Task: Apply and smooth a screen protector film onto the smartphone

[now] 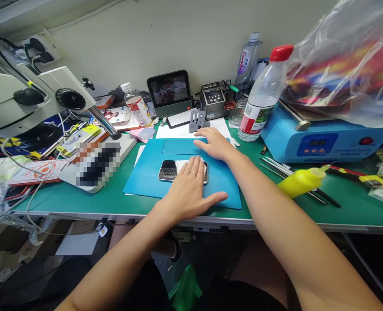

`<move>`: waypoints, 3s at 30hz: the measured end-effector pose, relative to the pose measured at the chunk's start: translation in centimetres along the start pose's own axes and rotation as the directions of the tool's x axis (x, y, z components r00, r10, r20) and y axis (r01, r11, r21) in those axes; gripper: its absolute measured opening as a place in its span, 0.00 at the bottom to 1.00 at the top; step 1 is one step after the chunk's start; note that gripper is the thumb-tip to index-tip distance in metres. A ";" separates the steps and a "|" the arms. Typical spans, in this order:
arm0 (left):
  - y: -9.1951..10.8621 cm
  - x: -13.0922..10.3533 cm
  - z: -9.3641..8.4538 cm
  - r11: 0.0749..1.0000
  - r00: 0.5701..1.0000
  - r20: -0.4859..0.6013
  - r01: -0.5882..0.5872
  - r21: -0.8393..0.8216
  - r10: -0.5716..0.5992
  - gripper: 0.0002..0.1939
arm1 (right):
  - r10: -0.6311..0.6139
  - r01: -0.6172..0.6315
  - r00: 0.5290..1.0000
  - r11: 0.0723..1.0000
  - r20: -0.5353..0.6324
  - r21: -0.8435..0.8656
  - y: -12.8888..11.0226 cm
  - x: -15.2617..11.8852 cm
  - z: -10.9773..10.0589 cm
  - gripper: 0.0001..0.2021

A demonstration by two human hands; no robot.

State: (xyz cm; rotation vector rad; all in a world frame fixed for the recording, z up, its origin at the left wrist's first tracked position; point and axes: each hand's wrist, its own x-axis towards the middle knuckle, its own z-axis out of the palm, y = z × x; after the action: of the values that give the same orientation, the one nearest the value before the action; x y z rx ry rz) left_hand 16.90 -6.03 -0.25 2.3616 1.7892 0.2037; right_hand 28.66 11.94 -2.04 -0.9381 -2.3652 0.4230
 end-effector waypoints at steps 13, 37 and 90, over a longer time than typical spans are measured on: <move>-5.0 -5.2 -0.4 0.995 0.994 -0.088 0.077 0.061 -0.072 0.47 | 0.020 -0.020 1.000 1.000 -0.015 -0.004 0.4 -0.1 -0.2 0.21; -5.1 -3.6 -0.7 0.999 0.998 -0.050 0.042 -0.001 -0.042 0.42 | 0.025 -0.025 1.000 1.000 -0.004 -0.018 0.0 -0.7 -0.5 0.23; -7.2 -6.0 -1.9 0.962 0.987 -0.140 0.109 0.252 -0.075 0.34 | 0.045 -0.045 0.999 0.999 0.023 0.000 0.2 -0.2 -0.2 0.22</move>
State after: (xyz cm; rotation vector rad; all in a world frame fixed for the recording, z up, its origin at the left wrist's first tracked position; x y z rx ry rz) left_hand 8.07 -9.84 -0.05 2.4802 2.0976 0.1189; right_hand 29.02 11.93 -2.06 -0.9921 -2.3684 0.4546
